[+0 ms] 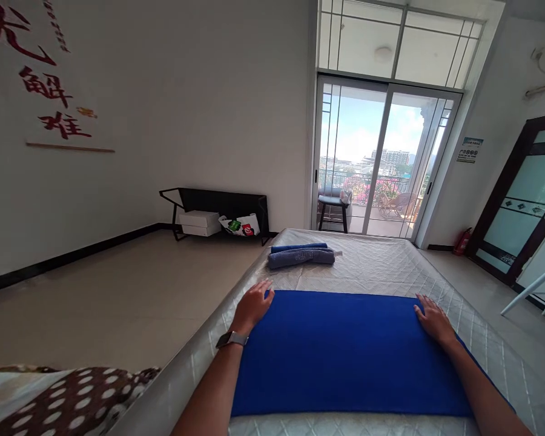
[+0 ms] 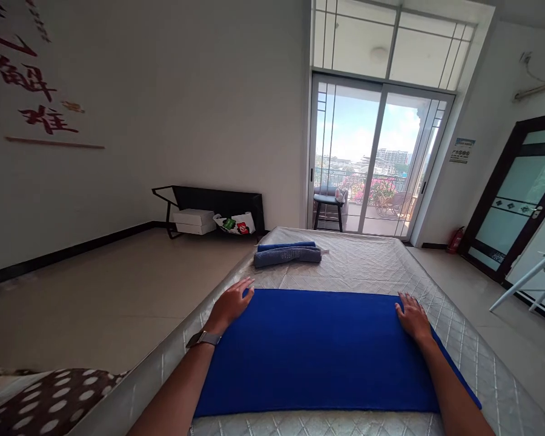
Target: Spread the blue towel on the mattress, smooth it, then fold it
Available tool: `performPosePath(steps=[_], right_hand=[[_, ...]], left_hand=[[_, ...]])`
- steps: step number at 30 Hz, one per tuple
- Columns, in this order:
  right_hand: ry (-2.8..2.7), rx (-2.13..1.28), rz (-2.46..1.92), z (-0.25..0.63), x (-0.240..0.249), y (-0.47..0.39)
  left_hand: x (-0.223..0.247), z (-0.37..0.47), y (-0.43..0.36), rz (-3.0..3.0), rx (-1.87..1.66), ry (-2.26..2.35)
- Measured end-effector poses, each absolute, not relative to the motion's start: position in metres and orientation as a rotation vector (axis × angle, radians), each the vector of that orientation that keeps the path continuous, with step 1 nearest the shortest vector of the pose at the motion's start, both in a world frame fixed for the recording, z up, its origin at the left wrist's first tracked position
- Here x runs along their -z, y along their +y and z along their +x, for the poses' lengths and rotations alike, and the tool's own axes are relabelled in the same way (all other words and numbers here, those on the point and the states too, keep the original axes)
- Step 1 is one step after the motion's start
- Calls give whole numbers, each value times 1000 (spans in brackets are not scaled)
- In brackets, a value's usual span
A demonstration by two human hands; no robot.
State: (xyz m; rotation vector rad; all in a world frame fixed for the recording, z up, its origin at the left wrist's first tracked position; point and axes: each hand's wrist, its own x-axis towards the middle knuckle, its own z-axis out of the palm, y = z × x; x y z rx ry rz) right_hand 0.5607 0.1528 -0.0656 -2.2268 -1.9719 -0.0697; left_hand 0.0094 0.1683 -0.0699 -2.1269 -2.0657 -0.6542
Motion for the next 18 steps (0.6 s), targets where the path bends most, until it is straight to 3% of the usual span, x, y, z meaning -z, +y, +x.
performPosePath(steps=[6, 11, 18], right_hand=[[-2223, -59, -1831, 466, 34, 141], [-2452, -252, -1501, 350, 37, 131], [-2506, -405, -1499, 300, 55, 135]], left_hand=[[86, 19, 169, -2306, 514, -2100], [93, 16, 173, -2314, 418, -2117], [94, 11, 174, -2289, 346, -2123]])
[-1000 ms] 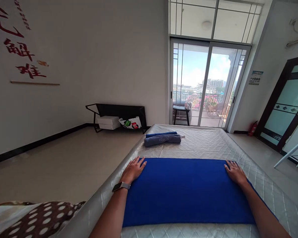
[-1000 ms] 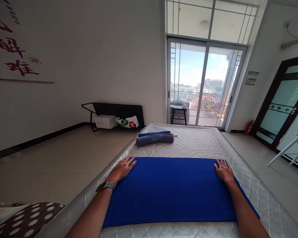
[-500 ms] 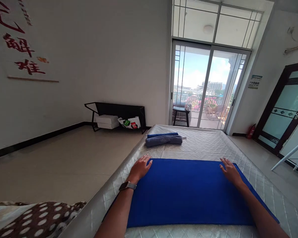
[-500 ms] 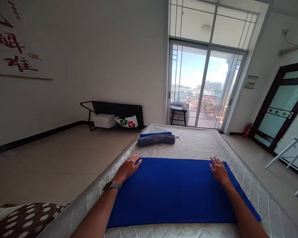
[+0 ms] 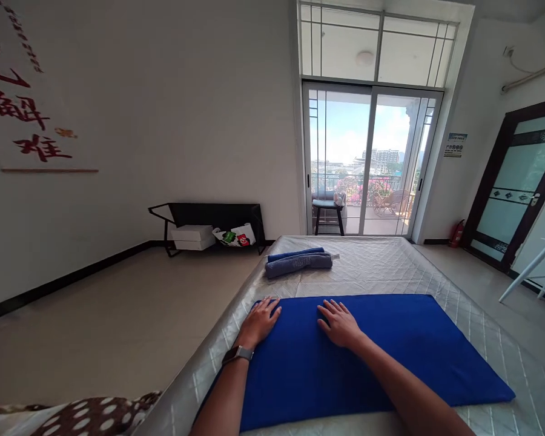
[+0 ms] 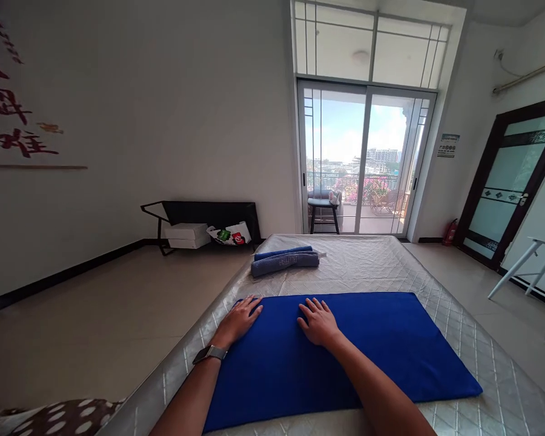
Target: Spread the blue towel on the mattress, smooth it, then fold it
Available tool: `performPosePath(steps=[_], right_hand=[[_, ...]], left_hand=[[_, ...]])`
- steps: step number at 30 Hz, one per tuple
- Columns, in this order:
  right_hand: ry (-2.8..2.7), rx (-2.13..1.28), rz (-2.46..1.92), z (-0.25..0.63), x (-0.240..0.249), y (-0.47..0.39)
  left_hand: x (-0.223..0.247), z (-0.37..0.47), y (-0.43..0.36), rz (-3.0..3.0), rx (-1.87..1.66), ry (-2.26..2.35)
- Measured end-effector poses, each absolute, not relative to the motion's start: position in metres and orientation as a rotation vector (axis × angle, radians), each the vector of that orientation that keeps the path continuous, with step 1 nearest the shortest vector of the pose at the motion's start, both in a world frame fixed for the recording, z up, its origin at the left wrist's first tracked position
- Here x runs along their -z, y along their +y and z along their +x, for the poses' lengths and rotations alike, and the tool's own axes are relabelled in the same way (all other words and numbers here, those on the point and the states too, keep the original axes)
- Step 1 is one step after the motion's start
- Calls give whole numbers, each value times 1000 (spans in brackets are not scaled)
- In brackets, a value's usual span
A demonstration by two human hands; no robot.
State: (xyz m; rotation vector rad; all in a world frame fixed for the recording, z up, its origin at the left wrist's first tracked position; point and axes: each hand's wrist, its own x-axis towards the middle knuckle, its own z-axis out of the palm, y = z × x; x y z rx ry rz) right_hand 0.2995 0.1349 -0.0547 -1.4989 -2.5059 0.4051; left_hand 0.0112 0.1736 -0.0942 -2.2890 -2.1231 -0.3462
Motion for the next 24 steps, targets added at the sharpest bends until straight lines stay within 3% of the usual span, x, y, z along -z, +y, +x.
performPosePath(steps=[14, 24], right_hand=[[-2033, -90, -2286, 563, 54, 145], [-1945, -64, -2282, 582, 70, 151]], left_hand=[[89, 6, 168, -2247, 284, -2202], [84, 9, 165, -2235, 161, -2234]])
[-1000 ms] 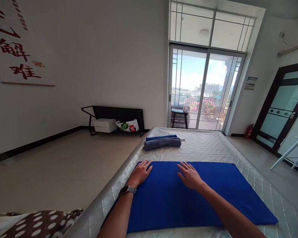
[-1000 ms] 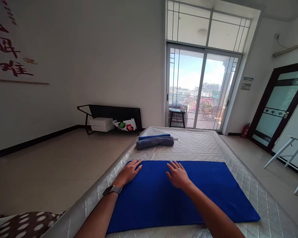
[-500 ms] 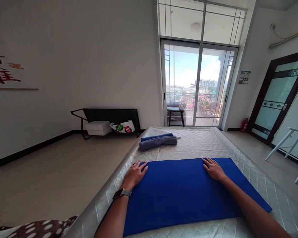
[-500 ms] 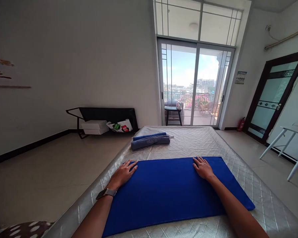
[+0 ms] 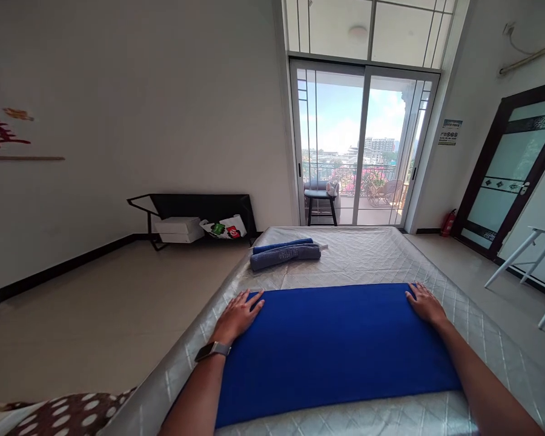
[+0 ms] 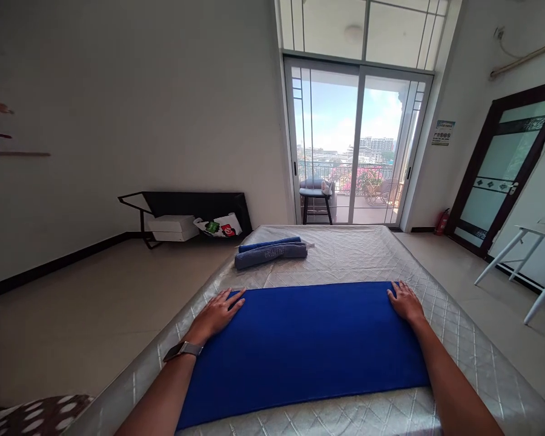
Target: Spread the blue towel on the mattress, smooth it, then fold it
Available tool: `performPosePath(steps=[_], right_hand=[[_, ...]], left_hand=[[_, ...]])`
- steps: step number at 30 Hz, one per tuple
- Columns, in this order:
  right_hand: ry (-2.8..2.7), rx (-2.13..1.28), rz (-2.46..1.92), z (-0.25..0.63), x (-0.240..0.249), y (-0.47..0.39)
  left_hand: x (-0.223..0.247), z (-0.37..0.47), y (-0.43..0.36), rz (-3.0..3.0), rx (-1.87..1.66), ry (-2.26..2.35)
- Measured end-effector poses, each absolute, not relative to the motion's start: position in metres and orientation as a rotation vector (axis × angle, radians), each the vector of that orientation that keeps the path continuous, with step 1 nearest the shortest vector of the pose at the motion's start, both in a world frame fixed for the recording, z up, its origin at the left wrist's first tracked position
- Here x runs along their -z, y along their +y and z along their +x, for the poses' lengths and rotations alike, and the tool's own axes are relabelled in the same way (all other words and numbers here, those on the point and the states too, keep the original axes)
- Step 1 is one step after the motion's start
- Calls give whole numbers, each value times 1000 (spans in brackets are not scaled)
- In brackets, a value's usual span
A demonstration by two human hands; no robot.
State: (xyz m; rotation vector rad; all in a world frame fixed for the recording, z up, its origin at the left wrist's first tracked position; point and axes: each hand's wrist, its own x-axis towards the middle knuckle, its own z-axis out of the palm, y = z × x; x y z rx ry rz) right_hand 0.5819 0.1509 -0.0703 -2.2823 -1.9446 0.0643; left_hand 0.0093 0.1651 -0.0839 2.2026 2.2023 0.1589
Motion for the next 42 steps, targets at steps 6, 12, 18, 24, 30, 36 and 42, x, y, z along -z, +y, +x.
performPosePath(steps=[6, 12, 18, 24, 30, 36, 42], right_hand=[[-1950, -37, -2277, 585, 72, 152], [-1951, -43, -2293, 580, 66, 149], [-1943, -77, -2298, 575, 58, 144], [-1931, -78, -2319, 575, 59, 144], [-1929, -66, -2291, 578, 63, 146], [-1928, -58, -2277, 578, 62, 146], [-1933, -75, -2305, 575, 59, 144]], left_hand=[[86, 9, 166, 2207, -197, 2198], [92, 7, 169, 2212, -236, 2223], [88, 9, 167, 2197, -185, 2225], [88, 10, 165, 2161, -234, 2243], [95, 7, 169, 2173, -248, 2236], [94, 8, 169, 2185, -213, 2241], [86, 10, 165, 2178, -131, 2228]])
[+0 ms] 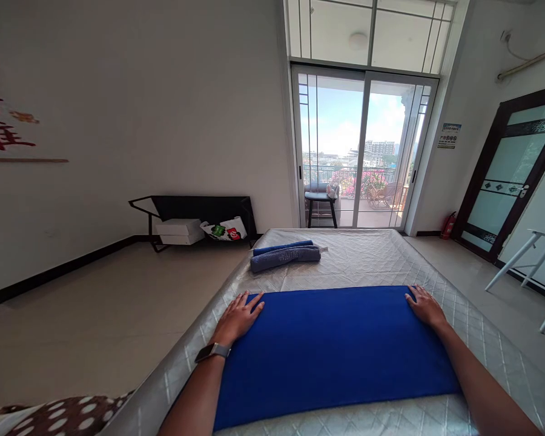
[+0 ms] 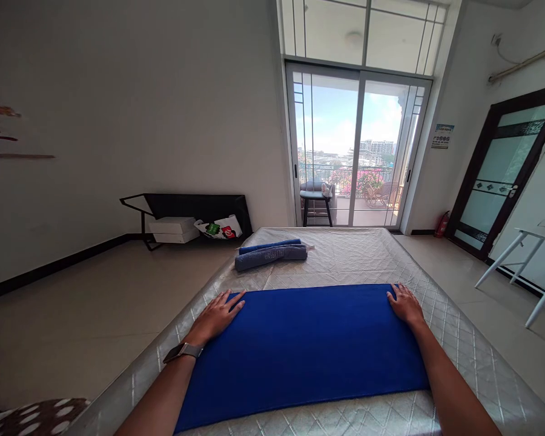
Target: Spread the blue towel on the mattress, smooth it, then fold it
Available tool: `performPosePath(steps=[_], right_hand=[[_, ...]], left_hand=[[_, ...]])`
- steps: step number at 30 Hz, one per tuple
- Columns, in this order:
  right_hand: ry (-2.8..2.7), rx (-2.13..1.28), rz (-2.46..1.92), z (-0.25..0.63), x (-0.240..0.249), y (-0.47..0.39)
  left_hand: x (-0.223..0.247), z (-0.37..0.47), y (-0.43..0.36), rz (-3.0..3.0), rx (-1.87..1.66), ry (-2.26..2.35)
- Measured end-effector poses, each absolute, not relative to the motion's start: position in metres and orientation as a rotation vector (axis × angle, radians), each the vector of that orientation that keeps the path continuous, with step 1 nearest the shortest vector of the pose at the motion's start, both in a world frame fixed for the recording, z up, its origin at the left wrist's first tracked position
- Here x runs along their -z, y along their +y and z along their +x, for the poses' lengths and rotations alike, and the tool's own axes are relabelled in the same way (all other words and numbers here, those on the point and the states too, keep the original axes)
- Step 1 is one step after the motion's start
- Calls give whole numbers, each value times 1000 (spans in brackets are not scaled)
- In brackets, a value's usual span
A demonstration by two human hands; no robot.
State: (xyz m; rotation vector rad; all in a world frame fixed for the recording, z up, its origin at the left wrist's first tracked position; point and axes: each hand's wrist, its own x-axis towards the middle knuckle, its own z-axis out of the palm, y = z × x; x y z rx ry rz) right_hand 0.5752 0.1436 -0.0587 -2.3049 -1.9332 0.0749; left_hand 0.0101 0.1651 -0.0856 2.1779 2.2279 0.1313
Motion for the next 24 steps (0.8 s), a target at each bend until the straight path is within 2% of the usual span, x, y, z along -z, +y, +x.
performPosePath(steps=[13, 24], right_hand=[[-1924, -51, -2316, 575, 58, 144], [-1935, -25, -2302, 580, 65, 149]], left_hand=[[97, 6, 171, 2219, -170, 2244], [89, 9, 167, 2212, -81, 2244]])
